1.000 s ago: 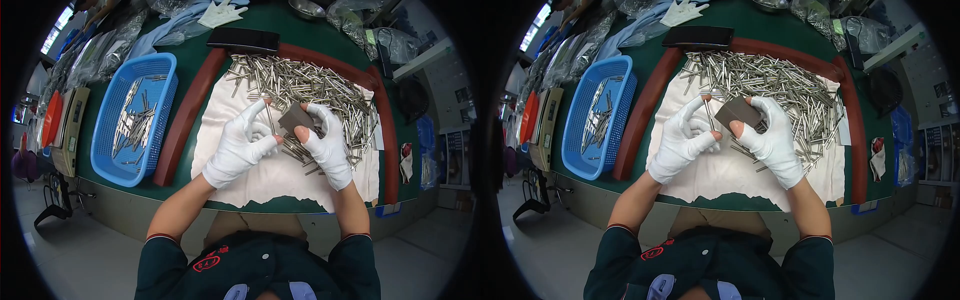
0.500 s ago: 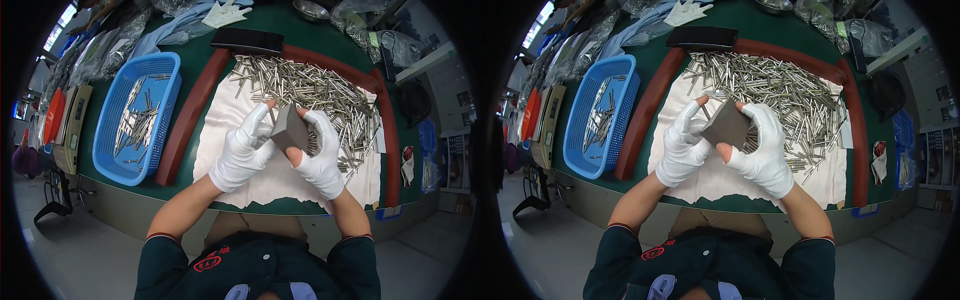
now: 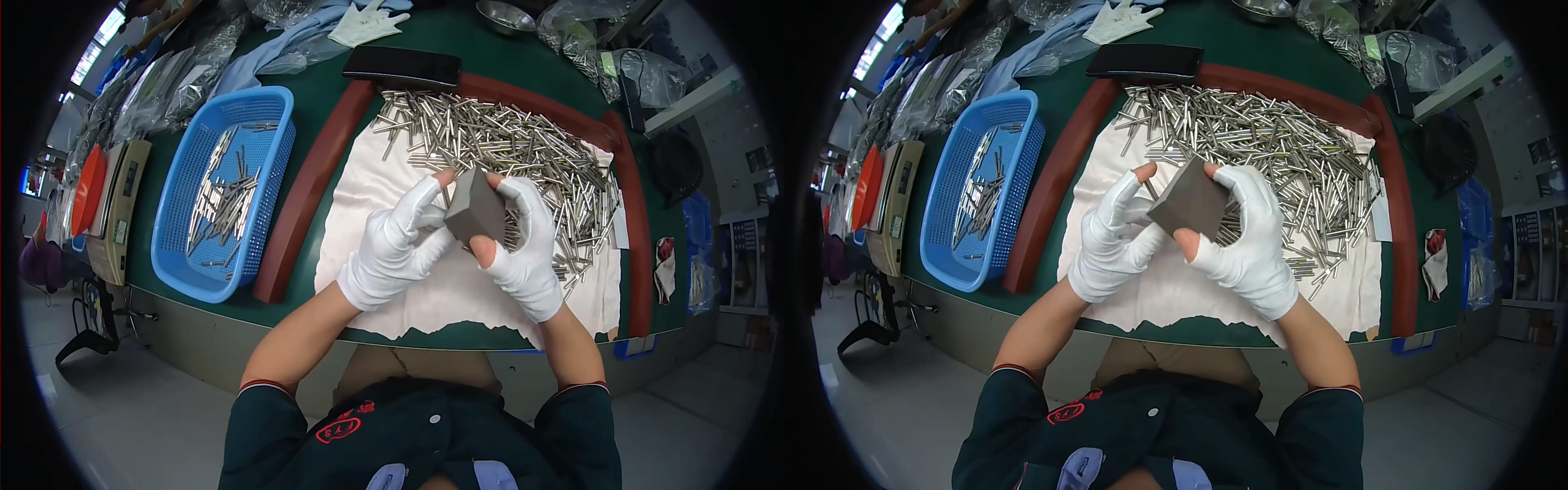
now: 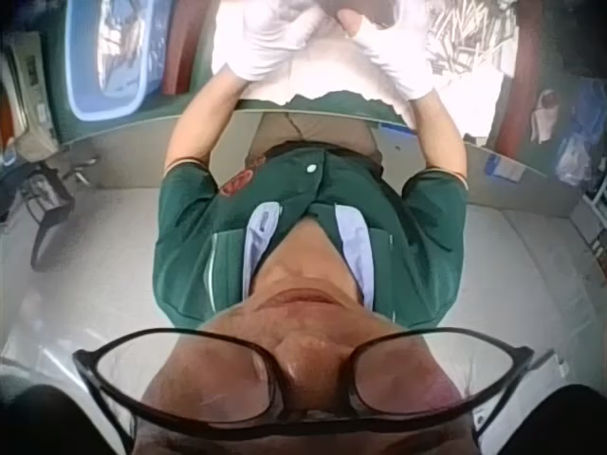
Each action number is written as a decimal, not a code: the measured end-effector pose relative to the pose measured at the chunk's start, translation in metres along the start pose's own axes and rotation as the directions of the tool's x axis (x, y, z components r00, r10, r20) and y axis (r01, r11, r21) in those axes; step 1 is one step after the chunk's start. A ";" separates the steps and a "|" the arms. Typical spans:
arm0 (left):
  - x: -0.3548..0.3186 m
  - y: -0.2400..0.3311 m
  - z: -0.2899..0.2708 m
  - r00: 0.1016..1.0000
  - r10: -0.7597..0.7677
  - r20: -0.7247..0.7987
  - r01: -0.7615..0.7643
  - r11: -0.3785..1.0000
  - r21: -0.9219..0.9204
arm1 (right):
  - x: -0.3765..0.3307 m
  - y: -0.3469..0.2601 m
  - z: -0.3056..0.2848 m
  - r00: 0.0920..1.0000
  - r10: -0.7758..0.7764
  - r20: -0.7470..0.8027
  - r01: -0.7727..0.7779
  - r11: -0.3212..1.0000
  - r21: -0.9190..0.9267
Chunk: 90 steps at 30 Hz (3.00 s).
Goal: Manually inspecting small metal pins and using an abrasive block to clean or finish them on a workbench.
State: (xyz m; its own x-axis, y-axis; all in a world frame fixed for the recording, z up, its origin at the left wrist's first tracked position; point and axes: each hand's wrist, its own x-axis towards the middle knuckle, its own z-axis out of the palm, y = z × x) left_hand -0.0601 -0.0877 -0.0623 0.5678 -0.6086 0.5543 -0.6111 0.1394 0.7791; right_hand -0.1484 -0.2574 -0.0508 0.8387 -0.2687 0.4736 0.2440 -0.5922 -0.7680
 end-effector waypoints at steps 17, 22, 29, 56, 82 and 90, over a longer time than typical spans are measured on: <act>-0.002 -0.011 0.002 0.979 -0.147 0.144 0.173 0.966 -0.190 | 0.010 -0.003 -0.016 0.989 0.051 0.142 -0.064 0.994 0.092; -0.002 -0.007 0.004 0.978 -0.166 0.124 0.188 0.962 -0.196 | 0.010 0.001 -0.017 0.993 0.064 0.099 -0.065 0.998 0.004; -0.001 -0.004 0.001 0.965 -0.199 0.173 0.229 0.958 -0.172 | 0.011 -0.001 -0.019 0.992 -0.002 0.129 0.004 1.000 -0.021; 0.006 0.010 0.000 0.891 -0.395 0.223 0.452 0.814 -0.365 | 0.011 0.006 -0.026 0.967 0.254 0.028 -0.254 0.967 0.005; 0.005 0.004 0.003 0.859 -0.448 0.250 0.505 0.821 -0.265 | 0.009 -0.009 -0.021 0.976 0.175 0.132 -0.148 0.970 -0.191; 0.012 0.009 -0.001 0.724 -0.597 0.345 0.690 0.629 -0.359 | 0.009 -0.005 -0.022 0.963 0.223 0.152 -0.206 0.971 -0.124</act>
State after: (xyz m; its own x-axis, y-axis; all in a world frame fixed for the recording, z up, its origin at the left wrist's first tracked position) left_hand -0.0585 -0.0930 -0.0488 0.5860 -0.7933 -0.1652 0.2051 -0.0521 0.9774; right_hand -0.1526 -0.2736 -0.0328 0.9361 -0.2754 0.2188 0.0040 -0.6139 -0.7894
